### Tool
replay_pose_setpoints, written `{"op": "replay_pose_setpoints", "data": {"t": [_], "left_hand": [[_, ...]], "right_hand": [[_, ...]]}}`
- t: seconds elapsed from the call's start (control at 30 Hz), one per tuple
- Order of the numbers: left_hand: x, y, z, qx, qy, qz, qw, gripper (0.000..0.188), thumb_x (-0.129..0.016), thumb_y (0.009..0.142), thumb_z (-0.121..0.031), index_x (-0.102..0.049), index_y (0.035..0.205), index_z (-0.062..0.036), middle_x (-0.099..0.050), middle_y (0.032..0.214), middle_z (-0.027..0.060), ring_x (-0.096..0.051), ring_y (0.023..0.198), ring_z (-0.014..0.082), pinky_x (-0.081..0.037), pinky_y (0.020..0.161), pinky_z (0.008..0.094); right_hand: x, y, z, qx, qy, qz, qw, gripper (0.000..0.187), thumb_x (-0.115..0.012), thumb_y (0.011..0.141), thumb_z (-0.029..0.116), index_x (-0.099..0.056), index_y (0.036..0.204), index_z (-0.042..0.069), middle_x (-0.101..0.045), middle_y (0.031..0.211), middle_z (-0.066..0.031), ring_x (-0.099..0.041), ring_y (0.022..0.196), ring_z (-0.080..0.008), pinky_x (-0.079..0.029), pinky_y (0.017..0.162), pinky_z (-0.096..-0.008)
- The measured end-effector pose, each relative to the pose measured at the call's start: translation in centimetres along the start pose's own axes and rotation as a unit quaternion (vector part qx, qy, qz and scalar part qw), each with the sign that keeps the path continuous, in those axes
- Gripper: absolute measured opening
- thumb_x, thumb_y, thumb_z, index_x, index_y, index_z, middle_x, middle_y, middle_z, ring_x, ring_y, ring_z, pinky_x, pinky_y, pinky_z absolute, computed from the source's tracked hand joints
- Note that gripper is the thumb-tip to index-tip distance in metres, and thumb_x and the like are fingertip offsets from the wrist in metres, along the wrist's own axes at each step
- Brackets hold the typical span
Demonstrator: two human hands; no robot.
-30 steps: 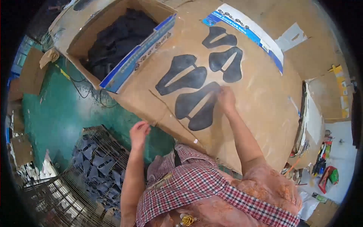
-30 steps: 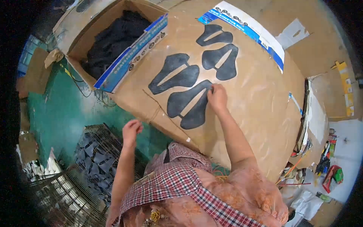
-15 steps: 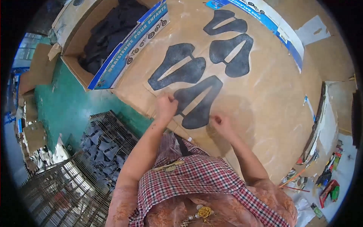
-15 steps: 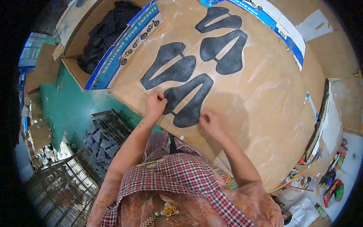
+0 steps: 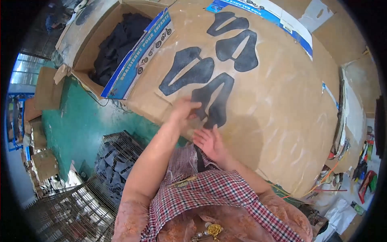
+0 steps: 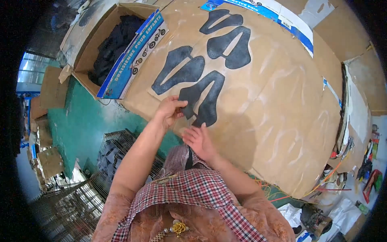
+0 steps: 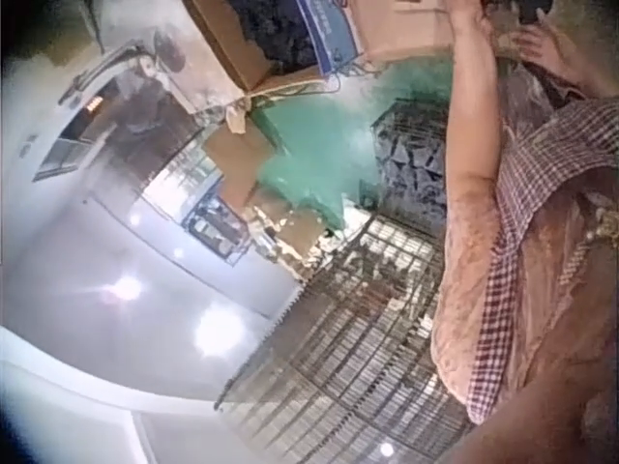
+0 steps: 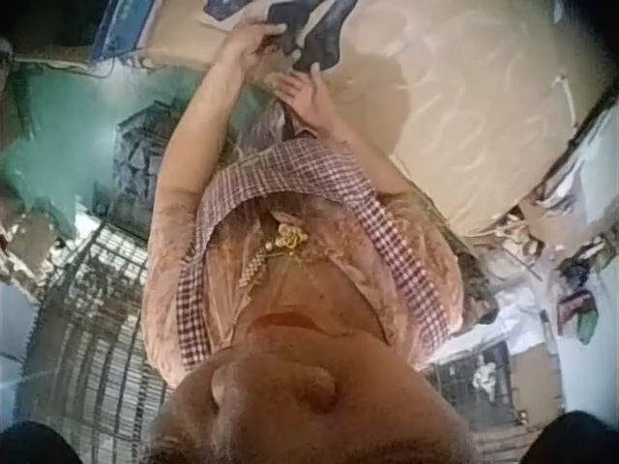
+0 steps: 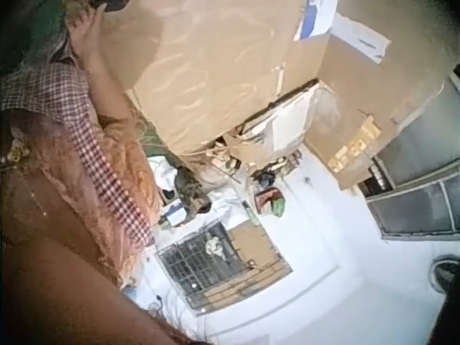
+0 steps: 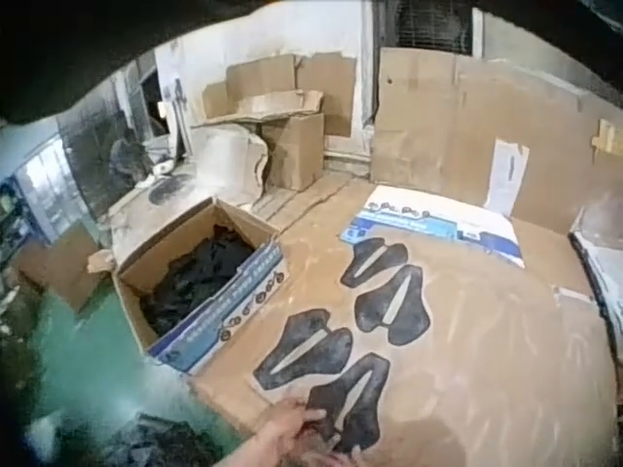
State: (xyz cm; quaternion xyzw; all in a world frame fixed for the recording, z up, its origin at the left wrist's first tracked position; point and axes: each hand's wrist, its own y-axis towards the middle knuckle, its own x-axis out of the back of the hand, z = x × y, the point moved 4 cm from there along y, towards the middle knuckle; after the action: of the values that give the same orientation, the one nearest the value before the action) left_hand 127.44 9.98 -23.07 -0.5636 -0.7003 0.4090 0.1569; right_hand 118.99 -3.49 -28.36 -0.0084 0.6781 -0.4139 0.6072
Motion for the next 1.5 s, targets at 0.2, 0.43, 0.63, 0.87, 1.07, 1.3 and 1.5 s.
{"op": "replay_pose_setpoints", "data": {"t": [0.2,0.43,0.63,0.87,1.07,1.3,1.5], "left_hand": [[-1.2,-0.6,-0.2,-0.029,-0.07,0.054,0.996,0.02,-0.058,0.071,-0.004,-0.05,0.089,-0.0076,-0.056,0.079,0.0037,-0.055,0.07,0.0155,-0.045,0.058,0.028],[3.2,-5.8,-0.5,-0.102,-0.301,0.158,0.935,0.032,-0.059,0.068,-0.001,-0.051,0.099,-0.0067,-0.057,0.096,0.0045,-0.056,0.085,0.0173,-0.044,0.076,0.0347],[12.0,-13.4,4.3,-0.162,-0.468,0.057,0.867,0.024,-0.06,0.069,-0.006,-0.049,0.09,-0.0093,-0.056,0.083,0.0045,-0.055,0.071,0.0177,-0.045,0.057,0.0336],[32.1,-17.7,17.9,-0.279,-0.675,-0.108,0.675,0.01,-0.054,0.073,-0.008,-0.051,0.083,-0.0073,-0.056,0.081,0.0058,-0.053,0.076,0.02,-0.044,0.066,0.0352],[48.1,-20.8,27.3,-0.244,-0.787,-0.298,0.481,0.014,-0.055,0.072,-0.006,-0.049,0.084,-0.0018,-0.054,0.079,0.012,-0.052,0.066,0.0262,-0.046,0.06,0.0373],[72.1,-26.9,42.8,-0.305,-0.736,-0.436,0.419,0.01,-0.044,0.079,-0.01,-0.048,0.085,-0.0024,-0.054,0.08,0.0124,-0.053,0.062,0.0253,-0.046,0.056,0.0368],[85.9,-35.2,45.2,-0.393,-0.652,-0.539,0.361,0.013,-0.05,0.078,-0.008,-0.048,0.091,-0.0048,-0.056,0.087,0.0082,-0.054,0.079,0.0234,-0.045,0.066,0.0372]], "right_hand": [[1.2,1.2,3.0,0.223,0.113,-0.018,0.968,0.03,-0.052,0.081,0.029,-0.047,0.095,0.003,-0.053,0.093,-0.0111,-0.051,0.087,-0.0222,-0.042,0.08,-0.0361],[-9.1,-3.3,6.0,0.338,-0.185,-0.011,0.923,0.021,-0.054,0.075,0.006,-0.048,0.095,0.009,-0.055,0.091,-0.0024,-0.053,0.078,-0.0119,-0.045,0.065,-0.0296],[-17.3,-3.1,-1.0,0.222,-0.369,0.043,0.901,0.016,-0.052,0.077,0.007,-0.048,0.093,0.008,-0.056,0.09,-0.0041,-0.055,0.078,-0.0142,-0.048,0.064,-0.0282],[-19.9,11.7,-23.6,-0.126,-0.562,0.101,0.811,0.016,-0.05,0.076,0.007,-0.046,0.091,0.009,-0.054,0.087,-0.0037,-0.053,0.073,-0.0164,-0.047,0.06,-0.0327],[-20.0,23.8,-45.6,-0.26,-0.668,0.094,0.691,0.021,-0.05,0.074,0.004,-0.045,0.094,0.006,-0.052,0.085,-0.0058,-0.053,0.071,-0.0188,-0.048,0.06,-0.0345],[-15.0,33.5,-78.3,-0.448,-0.693,0.204,0.527,0.07,-0.054,0.07,0.008,-0.016,0.129,0.005,-0.048,0.099,-0.0127,-0.056,0.071,-0.0243,-0.047,0.06,-0.0339],[-17.3,36.0,-95.1,-0.415,-0.593,0.34,0.6,0.065,-0.053,0.074,0.002,-0.016,0.128,0.0,-0.042,0.107,-0.0136,-0.05,0.083,-0.0219,-0.049,0.068,-0.0346]]}}
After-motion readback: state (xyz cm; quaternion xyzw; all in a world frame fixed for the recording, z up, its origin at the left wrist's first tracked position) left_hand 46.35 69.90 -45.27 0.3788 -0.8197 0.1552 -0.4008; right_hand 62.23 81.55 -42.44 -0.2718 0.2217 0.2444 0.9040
